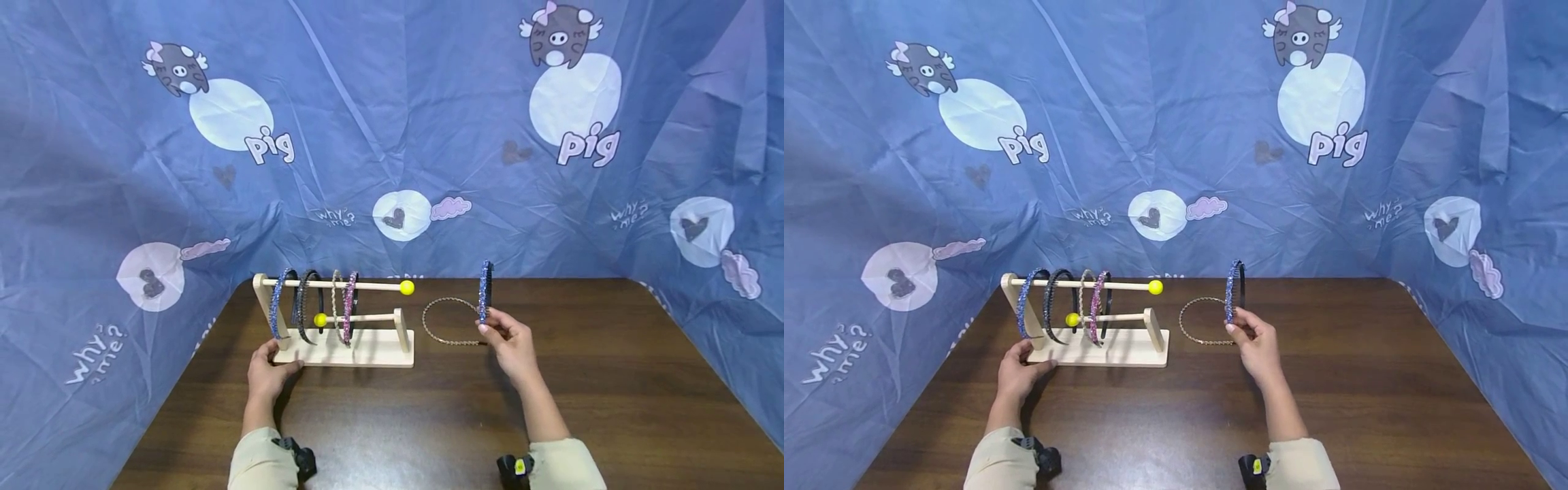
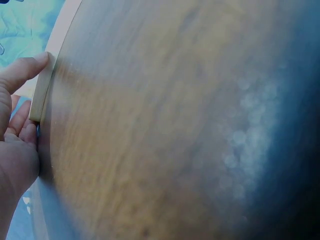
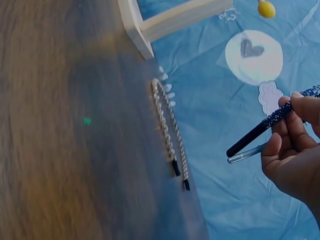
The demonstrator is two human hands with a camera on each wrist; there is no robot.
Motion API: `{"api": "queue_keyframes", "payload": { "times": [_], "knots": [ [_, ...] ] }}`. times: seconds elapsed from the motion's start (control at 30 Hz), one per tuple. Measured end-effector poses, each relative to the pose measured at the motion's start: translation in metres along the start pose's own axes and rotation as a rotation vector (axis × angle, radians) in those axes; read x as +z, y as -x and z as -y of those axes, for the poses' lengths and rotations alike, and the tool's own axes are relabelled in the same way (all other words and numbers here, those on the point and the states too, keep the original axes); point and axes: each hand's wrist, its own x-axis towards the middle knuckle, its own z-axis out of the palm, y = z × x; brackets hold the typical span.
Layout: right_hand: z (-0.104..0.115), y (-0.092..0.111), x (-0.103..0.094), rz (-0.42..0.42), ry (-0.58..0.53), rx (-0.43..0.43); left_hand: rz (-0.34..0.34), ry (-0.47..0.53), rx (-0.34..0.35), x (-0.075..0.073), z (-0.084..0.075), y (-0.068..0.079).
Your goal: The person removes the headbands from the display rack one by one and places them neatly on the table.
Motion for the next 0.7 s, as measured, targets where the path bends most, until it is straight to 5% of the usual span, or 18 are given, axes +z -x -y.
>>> {"api": "queue_keyframes", "payload": {
  "times": [0.4,0.7],
  "knots": [
    [0.001,0.002,-0.021,-0.089,0.109,0.058,-0.001,0.01,-0.002,0.0,0.001,0.0],
    [-0.025,-0.006,-0.044,-0.116,0.22,0.099,0.007,0.002,-0.01,-0.001,0.002,0.0]
  ]
}}
